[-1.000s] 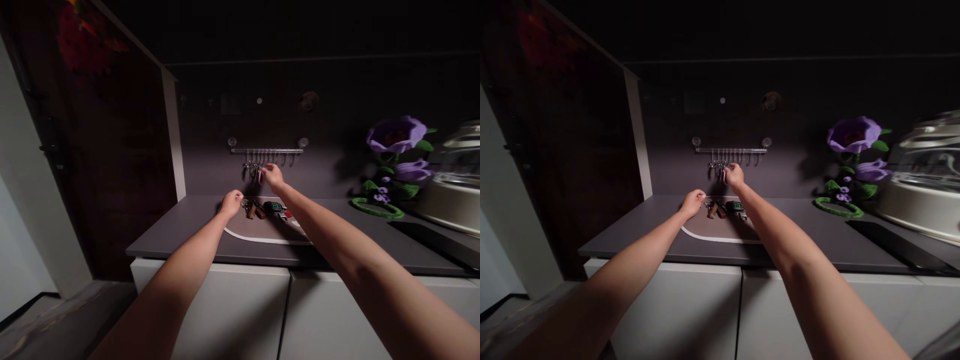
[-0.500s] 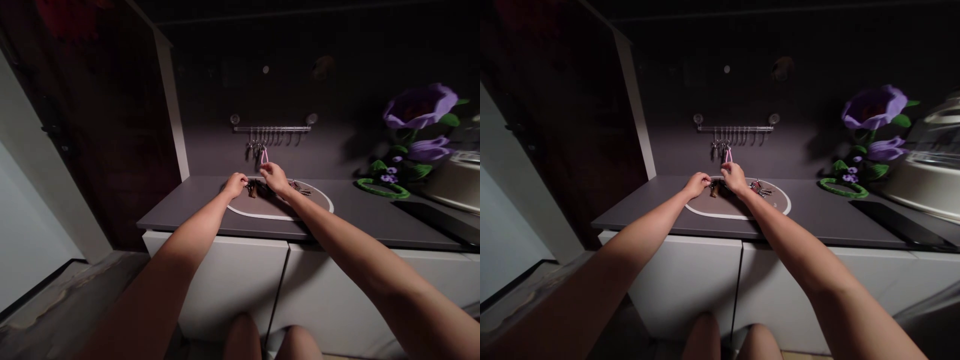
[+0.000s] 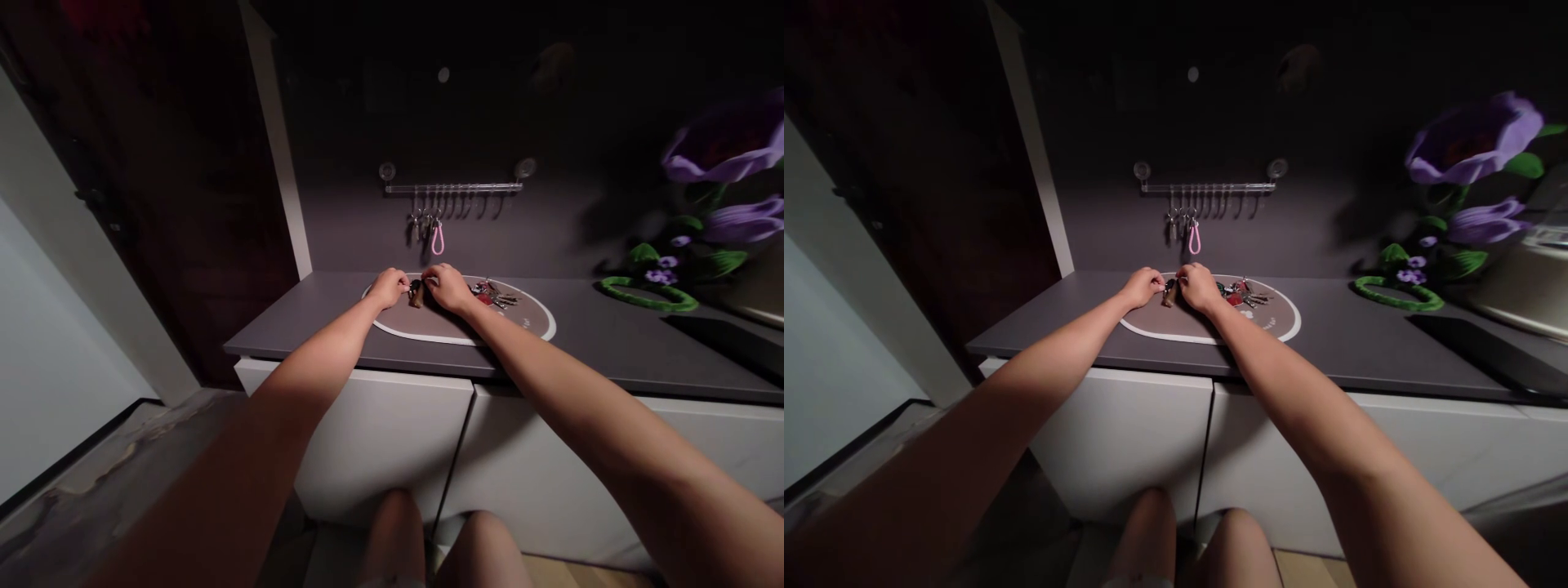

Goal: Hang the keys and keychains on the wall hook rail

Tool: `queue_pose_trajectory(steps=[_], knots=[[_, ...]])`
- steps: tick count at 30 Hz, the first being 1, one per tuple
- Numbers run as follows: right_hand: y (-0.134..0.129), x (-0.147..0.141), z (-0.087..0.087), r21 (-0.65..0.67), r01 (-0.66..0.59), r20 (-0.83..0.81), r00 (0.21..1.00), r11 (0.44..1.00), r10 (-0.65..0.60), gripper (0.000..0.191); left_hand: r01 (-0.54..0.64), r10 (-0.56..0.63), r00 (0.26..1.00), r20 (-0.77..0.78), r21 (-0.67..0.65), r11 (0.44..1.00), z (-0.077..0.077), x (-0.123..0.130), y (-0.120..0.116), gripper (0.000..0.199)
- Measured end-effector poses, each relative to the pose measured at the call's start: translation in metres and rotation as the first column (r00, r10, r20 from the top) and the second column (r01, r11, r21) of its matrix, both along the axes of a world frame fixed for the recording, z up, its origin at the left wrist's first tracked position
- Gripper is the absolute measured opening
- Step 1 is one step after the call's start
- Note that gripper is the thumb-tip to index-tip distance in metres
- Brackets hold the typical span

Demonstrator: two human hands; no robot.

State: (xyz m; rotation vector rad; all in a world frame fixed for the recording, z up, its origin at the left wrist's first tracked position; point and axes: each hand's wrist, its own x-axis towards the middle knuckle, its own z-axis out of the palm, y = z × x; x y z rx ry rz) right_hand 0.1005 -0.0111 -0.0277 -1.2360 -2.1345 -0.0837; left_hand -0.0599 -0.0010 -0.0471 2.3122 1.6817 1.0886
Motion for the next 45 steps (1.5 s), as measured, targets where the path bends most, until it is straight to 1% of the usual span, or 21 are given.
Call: queue_pose_trajectory(steps=[7,13,19,23,25,27,29,31,35,37,38,45], knots=[[-0.001,-0.002,-0.001,-0.02,0.012,0.003,1.0,1.0,-0.012,0.022,0.003,-0.002,0.999,-0.041,0.028,1.0,-0.002,-0.002,0.004,0.007],[0.001,-0.001,-0.003,-0.031,0.012,-0.011,1.0,0.999,-0.012,0.021,-0.062,0.063,0.998,-0.022,0.022,0.998,-0.001,-0.005,0.005,0.007],[-0.001,-0.001,-0.001,-0.053,0.021,-0.039,0.999,0.998,-0.023,0.02,-0.112,0.11,0.992,0.055,0.025,0.993,0.0,-0.008,0.006,0.011],[-0.004,-0.001,0.002,-0.061,0.041,-0.023,0.999,0.997,-0.042,0.021,-0.118,0.113,0.988,0.104,0.04,0.992,0.001,-0.01,0.006,0.012],[-0.005,-0.001,0.003,-0.061,0.049,0.003,0.999,0.997,-0.049,0.022,-0.124,0.116,0.981,0.155,0.044,0.991,0.001,-0.011,0.007,0.013],[-0.006,-0.001,0.004,-0.061,0.054,0.02,0.998,0.997,-0.053,0.024,-0.13,0.118,0.962,0.244,0.034,0.991,0.0,-0.012,0.008,0.013],[-0.006,0.0,0.004,-0.056,0.056,0.028,0.998,0.997,-0.054,0.024,-0.122,0.113,0.923,0.369,0.0,0.993,0.0,-0.011,0.009,0.013],[-0.004,0.0,0.003,-0.046,0.055,0.028,0.998,0.997,-0.054,0.024,-0.084,0.095,0.855,0.509,-0.044,0.995,0.001,-0.009,0.009,0.012],[-0.002,-0.001,0.002,-0.022,0.041,0.006,0.999,0.999,-0.041,0.023,0.025,0.073,0.664,0.744,-0.12,0.992,0.007,-0.003,0.002,0.014],[-0.002,-0.001,0.003,-0.013,0.025,-0.005,1.0,1.0,-0.025,0.023,0.079,0.069,0.588,0.806,-0.142,0.987,0.012,0.0,-0.003,0.014],[-0.002,-0.001,0.003,-0.009,0.017,-0.011,1.0,1.0,-0.017,0.024,0.103,0.066,0.564,0.823,-0.149,0.984,0.014,0.001,-0.005,0.015],[-0.003,-0.003,0.004,0.031,-0.033,-0.07,0.997,0.999,0.035,0.025,0.267,0.0,0.439,0.899,-0.13,0.955,0.02,0.0,-0.012,0.009]])
